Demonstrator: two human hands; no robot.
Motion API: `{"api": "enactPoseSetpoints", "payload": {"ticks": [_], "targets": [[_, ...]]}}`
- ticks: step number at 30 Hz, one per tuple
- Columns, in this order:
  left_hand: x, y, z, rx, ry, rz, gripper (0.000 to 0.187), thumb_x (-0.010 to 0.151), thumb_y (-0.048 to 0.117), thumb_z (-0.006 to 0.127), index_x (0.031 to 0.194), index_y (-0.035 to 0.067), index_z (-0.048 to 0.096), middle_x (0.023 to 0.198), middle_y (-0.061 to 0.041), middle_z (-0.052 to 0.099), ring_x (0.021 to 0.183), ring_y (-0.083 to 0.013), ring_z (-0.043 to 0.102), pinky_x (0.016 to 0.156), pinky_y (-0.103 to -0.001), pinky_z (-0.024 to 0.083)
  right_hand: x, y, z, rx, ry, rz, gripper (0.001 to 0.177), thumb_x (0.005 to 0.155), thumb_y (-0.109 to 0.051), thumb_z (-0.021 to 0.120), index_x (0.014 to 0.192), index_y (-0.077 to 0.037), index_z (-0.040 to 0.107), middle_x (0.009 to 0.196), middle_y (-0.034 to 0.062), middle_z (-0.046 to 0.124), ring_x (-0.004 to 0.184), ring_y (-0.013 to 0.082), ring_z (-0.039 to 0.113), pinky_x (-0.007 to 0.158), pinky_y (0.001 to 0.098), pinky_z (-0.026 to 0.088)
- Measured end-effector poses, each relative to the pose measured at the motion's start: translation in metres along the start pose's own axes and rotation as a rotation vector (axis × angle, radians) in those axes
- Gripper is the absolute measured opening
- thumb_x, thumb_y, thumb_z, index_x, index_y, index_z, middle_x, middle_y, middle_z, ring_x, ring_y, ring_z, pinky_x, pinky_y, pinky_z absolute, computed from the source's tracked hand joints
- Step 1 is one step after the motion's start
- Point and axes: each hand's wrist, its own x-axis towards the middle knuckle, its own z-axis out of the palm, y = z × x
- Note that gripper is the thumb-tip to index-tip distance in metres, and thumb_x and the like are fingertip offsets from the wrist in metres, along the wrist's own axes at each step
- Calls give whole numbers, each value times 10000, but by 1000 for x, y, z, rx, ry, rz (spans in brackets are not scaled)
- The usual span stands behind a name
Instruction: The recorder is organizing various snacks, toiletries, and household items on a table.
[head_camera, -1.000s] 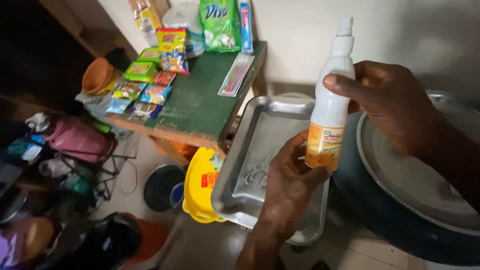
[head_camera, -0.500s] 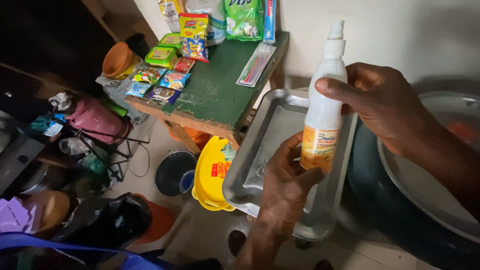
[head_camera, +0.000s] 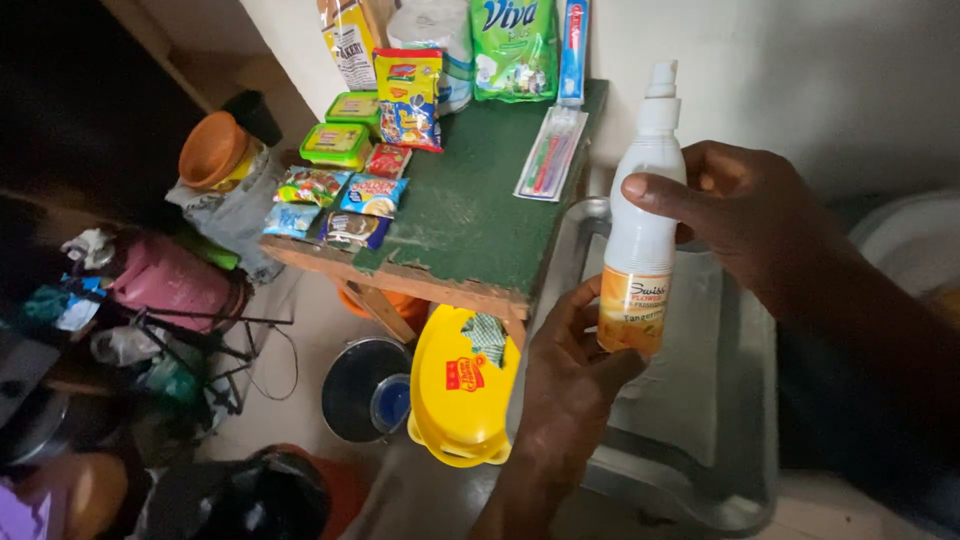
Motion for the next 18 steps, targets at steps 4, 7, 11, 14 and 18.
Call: {"api": "enactPoseSetpoints", "payload": {"ticks": [4, 7, 11, 14, 18], "targets": [[14, -5, -34, -10, -8, 22, 733, 762, -36, 668, 1468, 54, 492, 1259, -107, 666, 1087, -175, 671, 950, -336, 558, 6, -12, 23, 39, 7, 24, 509, 885, -454, 667, 1082, 15, 693, 960, 188, 777, 932, 287, 779, 928, 468, 595], [24, -9, -60, 37, -36, 48, 753, 751, -69, 667, 1472, 57, 487, 1265, -96, 663, 1085, -183, 673, 946, -328, 560, 10, -21, 41, 57, 29, 51, 515, 867, -449, 677, 1093, 13, 697, 962, 175, 777, 927, 271, 763, 883, 466, 591], [23, 5, -82, -1, -64, 56, 728, 767, -91, 651, 1471, 31, 513, 1229, -128, 659, 1067, -203, 673, 933, -335, 566, 21, -11, 62, 177, 0, -18, 560, 872, -458, 697, 1136, 35, 673, 973, 183, 762, 903, 268, 753, 863, 444, 605], [35, -3, -95, -9, -60, 66, 730, 749, -98, 648, 1453, 36, 509, 1231, -115, 657, 1076, -198, 682, 939, -331, 571, 27, -15, 71, 200, -5, -62, 573, 871, -452, 705, 1145, 50, 667, 984, 193, 763, 910, 266, 757, 870, 439, 611], [31, 4, -92, -58, -50, 112, 733, 749, -106, 632, 1460, 26, 513, 1246, -127, 656, 1092, -207, 669, 952, -335, 554, 29, -26, 72, 132, -1, -24, 583, 866, -459, 698, 1148, 50, 667, 986, 204, 771, 929, 283, 763, 878, 445, 600]]}}
